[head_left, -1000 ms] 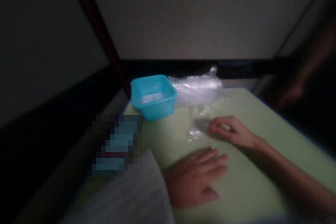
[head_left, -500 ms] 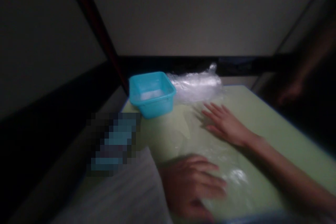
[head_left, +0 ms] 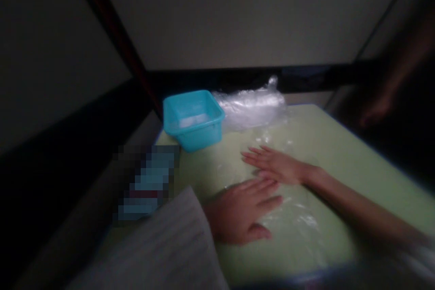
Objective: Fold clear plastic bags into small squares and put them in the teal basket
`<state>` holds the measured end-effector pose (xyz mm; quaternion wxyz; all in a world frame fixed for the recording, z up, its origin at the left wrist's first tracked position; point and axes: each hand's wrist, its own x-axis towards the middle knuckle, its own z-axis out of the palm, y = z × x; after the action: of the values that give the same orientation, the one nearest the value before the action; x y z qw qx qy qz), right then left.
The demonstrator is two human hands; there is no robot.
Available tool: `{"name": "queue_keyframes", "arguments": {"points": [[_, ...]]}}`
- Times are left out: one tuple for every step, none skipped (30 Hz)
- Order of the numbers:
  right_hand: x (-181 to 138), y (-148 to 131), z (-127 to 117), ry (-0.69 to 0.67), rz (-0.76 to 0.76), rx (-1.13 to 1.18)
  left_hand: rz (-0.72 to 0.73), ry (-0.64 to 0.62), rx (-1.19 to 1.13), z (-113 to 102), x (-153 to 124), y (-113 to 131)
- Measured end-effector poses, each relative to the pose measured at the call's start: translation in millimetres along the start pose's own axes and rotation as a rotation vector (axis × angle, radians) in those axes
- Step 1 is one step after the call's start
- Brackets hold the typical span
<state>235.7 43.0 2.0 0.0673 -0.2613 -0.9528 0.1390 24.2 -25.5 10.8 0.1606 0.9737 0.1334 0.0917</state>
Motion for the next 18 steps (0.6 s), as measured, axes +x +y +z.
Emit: {"name": "queue_keyframes", "arguments": {"points": [[0.0, 1.4, 0.3, -0.012, 0.004, -0.018, 0.005, -0.012, 0.004, -0.5, -0.5, 1.0], [0.1, 1.9, 0.3, -0.020, 0.005, -0.032, 0.011, -0.025, 0.006, -1.1, -1.0, 2.4], [0.2, 1.8, 0.0, -0.025, 0.005, -0.041, 0.016, -0.038, 0.005, -1.7, -1.7, 4.1], [0.3, 1.3, -0.3, -0.027, 0.006, -0.048, 0.021, -0.049, 0.003, -2.1, -2.3, 6.1], [0.5, 0.7, -0.7, -0.028, 0.007, -0.053, 0.026, -0.059, -0.001, -2.3, -3.1, 8.2], [0.8, 0.1, -0.9, -0.030, 0.006, -0.056, 0.029, -0.070, -0.007, -2.3, -3.9, 10.4], [1.0, -0.3, -1.0, -0.031, 0.005, -0.060, 0.030, -0.080, -0.014, -2.2, -4.8, 12.7], [1.1, -0.4, -1.0, -0.032, 0.003, -0.064, 0.032, -0.092, -0.021, -2.0, -5.6, 15.0], [1.2, -0.3, -0.8, -0.033, 0.001, -0.068, 0.033, -0.102, -0.028, -1.7, -6.4, 17.2], [1.2, 0.1, -0.5, -0.033, -0.001, -0.074, 0.033, -0.109, -0.034, -1.6, -7.1, 19.5], [1.1, 0.5, -0.2, -0.032, -0.002, -0.079, 0.034, -0.113, -0.041, -1.5, -7.7, 21.6], [1.1, 0.9, 0.0, -0.029, -0.001, -0.084, 0.036, -0.113, -0.048, -1.6, -8.2, 23.6], [1.0, 1.2, 0.0, -0.025, -0.002, -0.087, 0.040, -0.110, -0.055, -1.7, -8.7, 25.6], [1.0, 1.4, -0.2, -0.022, -0.003, -0.089, 0.046, -0.103, -0.061, -1.8, -9.1, 27.5], [1.1, 1.3, -0.6, -0.022, -0.006, -0.090, 0.055, -0.096, -0.066, -1.8, -9.5, 29.4], [1.3, 1.0, -1.2, -0.025, -0.009, -0.092, 0.065, -0.092, -0.072, -1.7, -9.8, 31.1], [1.7, 0.6, -1.8, -0.030, -0.013, -0.093, 0.074, -0.090, -0.075, -1.4, -10.1, 32.7], [2.2, 0.2, -2.4, -0.035, -0.016, -0.095, 0.082, -0.088, -0.076, -0.8, -10.3, 34.1]]}}
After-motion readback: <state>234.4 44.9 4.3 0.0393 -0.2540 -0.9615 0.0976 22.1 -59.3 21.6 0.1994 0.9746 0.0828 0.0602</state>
